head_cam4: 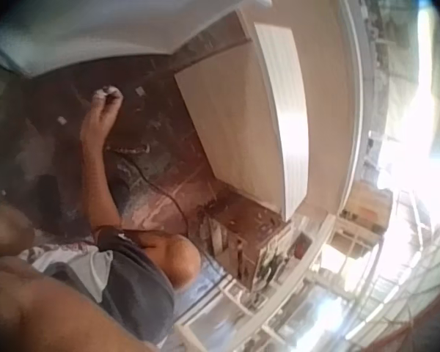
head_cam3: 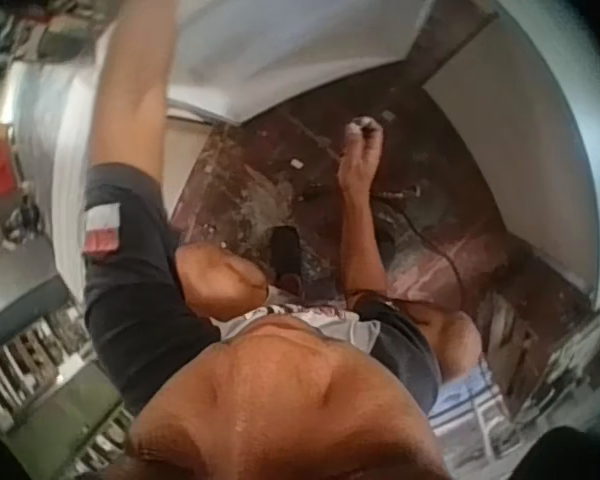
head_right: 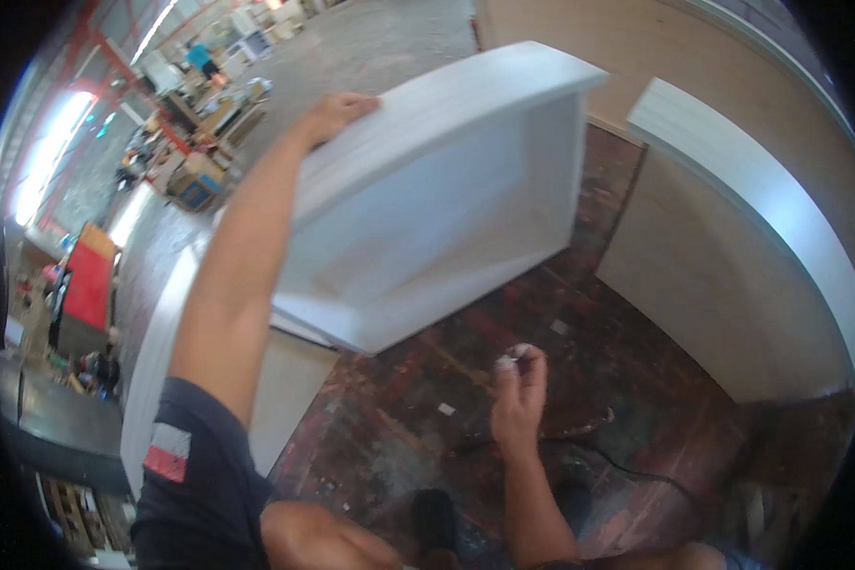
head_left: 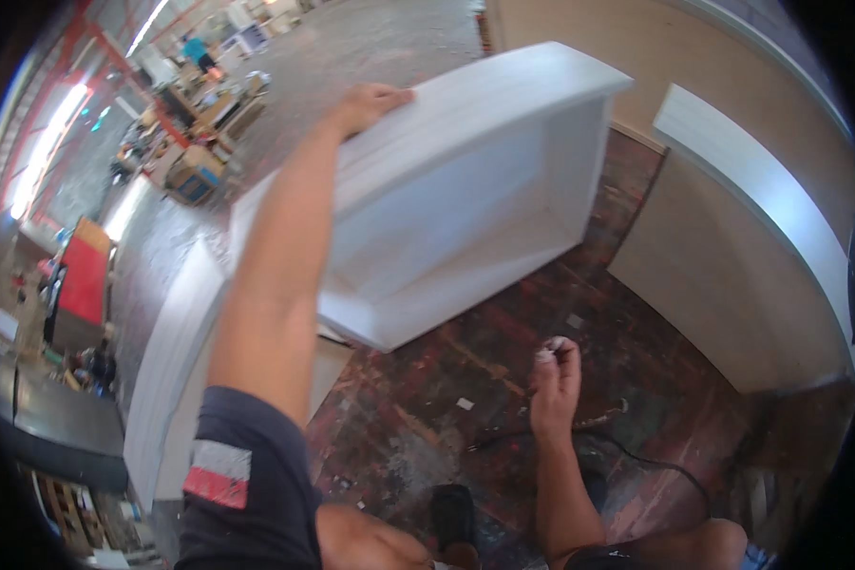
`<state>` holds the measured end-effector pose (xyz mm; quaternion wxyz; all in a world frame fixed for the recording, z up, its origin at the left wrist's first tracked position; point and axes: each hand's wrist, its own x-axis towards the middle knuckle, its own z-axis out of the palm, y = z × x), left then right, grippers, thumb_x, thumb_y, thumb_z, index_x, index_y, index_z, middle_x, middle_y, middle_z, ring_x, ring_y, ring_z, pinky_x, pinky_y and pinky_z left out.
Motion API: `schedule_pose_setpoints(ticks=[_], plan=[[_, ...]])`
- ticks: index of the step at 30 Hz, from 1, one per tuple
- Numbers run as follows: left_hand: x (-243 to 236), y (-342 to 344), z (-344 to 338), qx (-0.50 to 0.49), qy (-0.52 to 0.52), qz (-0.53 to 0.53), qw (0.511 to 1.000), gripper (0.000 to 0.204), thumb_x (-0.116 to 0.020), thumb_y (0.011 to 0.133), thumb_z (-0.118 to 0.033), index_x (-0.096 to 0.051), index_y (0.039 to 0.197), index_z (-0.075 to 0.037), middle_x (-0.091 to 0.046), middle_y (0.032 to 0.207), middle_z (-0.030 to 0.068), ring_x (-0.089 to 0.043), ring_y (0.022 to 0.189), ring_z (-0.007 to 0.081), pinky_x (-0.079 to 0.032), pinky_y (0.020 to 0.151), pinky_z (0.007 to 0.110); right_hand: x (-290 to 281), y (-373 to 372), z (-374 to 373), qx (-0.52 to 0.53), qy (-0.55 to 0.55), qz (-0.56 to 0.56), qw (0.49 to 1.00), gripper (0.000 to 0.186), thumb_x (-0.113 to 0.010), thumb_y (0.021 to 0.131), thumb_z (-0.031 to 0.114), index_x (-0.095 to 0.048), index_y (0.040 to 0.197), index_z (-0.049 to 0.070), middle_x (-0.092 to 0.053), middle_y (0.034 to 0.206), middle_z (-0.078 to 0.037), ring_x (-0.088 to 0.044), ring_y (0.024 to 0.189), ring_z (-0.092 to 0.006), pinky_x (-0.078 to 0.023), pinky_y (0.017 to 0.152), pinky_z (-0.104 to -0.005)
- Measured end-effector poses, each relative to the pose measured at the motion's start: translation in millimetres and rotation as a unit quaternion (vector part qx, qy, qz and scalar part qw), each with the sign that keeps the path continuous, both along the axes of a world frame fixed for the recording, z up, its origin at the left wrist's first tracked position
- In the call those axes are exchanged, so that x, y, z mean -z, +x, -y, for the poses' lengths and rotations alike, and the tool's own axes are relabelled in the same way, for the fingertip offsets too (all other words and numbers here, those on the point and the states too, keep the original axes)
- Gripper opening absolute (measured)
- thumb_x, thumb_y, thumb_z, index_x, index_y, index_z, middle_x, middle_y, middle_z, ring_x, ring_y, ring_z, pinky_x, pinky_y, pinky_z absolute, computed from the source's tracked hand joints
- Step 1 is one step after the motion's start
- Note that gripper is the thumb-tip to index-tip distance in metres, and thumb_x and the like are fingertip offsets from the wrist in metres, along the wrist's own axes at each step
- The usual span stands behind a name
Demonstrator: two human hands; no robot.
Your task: The person uses a small metal scraper to remove excess adhesive and smooth the edges of white laminated furniture components, handling each piece to work along its seams.
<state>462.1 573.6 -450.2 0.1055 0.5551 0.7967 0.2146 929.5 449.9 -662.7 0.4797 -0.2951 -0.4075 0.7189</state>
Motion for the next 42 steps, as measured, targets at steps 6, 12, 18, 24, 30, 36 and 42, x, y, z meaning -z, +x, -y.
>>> schedule_pose_setpoints(ticks=[6, 12, 18, 24, 30, 36, 42], plan=[[2, -62, -29, -0.127, -0.092, -0.025, 0.987, 0.083, -0.045, 0.1, -0.077, -0.069, 0.141, -0.009, -0.062, 0.149, 0.0206, -0.059, 0.135, 0.0379, -0.043, 0.114, 0.045, 15, 18, -24, -0.062, 0.004, 0.194, 0.979, 0.028, -0.075, 0.101, 0.023, -0.052, 0.107, 0.007, -0.045, 0.091, 0.003, -0.046, 0.085, -0.0074, -0.045, 0.075, -0.025], [8, -9, -39, -0.103, -0.057, -0.036, 0.992, 0.085, -0.048, 0.099, -0.077, -0.074, 0.13, -0.002, -0.068, 0.138, 0.0264, -0.064, 0.13, 0.0354, -0.045, 0.111, 0.044, 42, 27, -78, 0.025, 0.052, 0.348, 0.936, 0.038, -0.074, 0.102, 0.031, -0.051, 0.098, 0.001, -0.051, 0.089, -0.004, -0.051, 0.084, -0.0143, -0.049, 0.08, -0.0327], [-8, 1, -11, -0.123, -0.03, -0.011, 0.992, 0.083, -0.053, 0.098, -0.077, -0.079, 0.119, -0.001, -0.076, 0.122, 0.0225, -0.07, 0.116, 0.0323, -0.049, 0.103, 0.041, 62, -26, -198, 0.104, 0.177, 0.263, 0.943, 0.063, -0.074, 0.101, 0.025, -0.042, 0.146, -0.006, -0.062, 0.133, -0.025, -0.06, 0.132, -0.0324, -0.047, 0.108, -0.0385], [1, 7, -10, -0.11, -0.007, -0.029, 0.994, 0.084, -0.053, 0.099, -0.077, -0.078, 0.119, 0.001, -0.076, 0.121, 0.0234, -0.07, 0.114, 0.0321, -0.049, 0.103, 0.04, 58, -74, -268, 0.113, 0.266, 0.275, 0.917, 0.074, -0.08, 0.095, 0.027, -0.039, 0.148, -0.004, -0.062, 0.133, -0.025, -0.06, 0.13, -0.0362, -0.047, 0.108, -0.0443], [-4, 1, 1, -0.113, -0.006, -0.014, 0.993, 0.079, -0.057, 0.099, -0.073, -0.078, 0.115, 0.001, -0.077, 0.108, 0.0166, -0.069, 0.102, 0.0232, -0.051, 0.095, 0.037, 37, -74, -231, 0.105, 0.254, 0.357, 0.893, 0.076, -0.082, 0.091, 0.026, -0.04, 0.148, -0.002, -0.063, 0.126, -0.022, -0.063, 0.116, -0.0376, -0.049, 0.101, -0.0482], [-7, -10, 10, -0.045, -0.022, 0.011, 0.999, 0.072, -0.06, 0.1, -0.072, -0.077, 0.099, -0.002, -0.069, 0.083, 0.0013, -0.058, 0.079, 0.0116, -0.049, 0.077, 0.032, 45, -55, -140, 0.104, 0.278, 0.318, 0.901, 0.091, -0.082, 0.089, 0.021, -0.029, 0.159, -0.004, -0.056, 0.139, -0.027, -0.057, 0.13, -0.041, -0.045, 0.11, -0.0473], [-7, -13, 17, -0.01, -0.014, -0.015, 1.0, 0.074, -0.06, 0.098, -0.073, -0.074, 0.092, -0.001, -0.066, 0.079, 0.0001, -0.056, 0.078, 0.0099, -0.048, 0.075, 0.031, 36, -34, -1, 0.065, 0.253, 0.237, 0.936, 0.11, -0.084, 0.088, 0.026, -0.012, 0.166, -0.006, -0.037, 0.16, -0.031, -0.053, 0.132, -0.0395, -0.042, 0.112, -0.0452]])
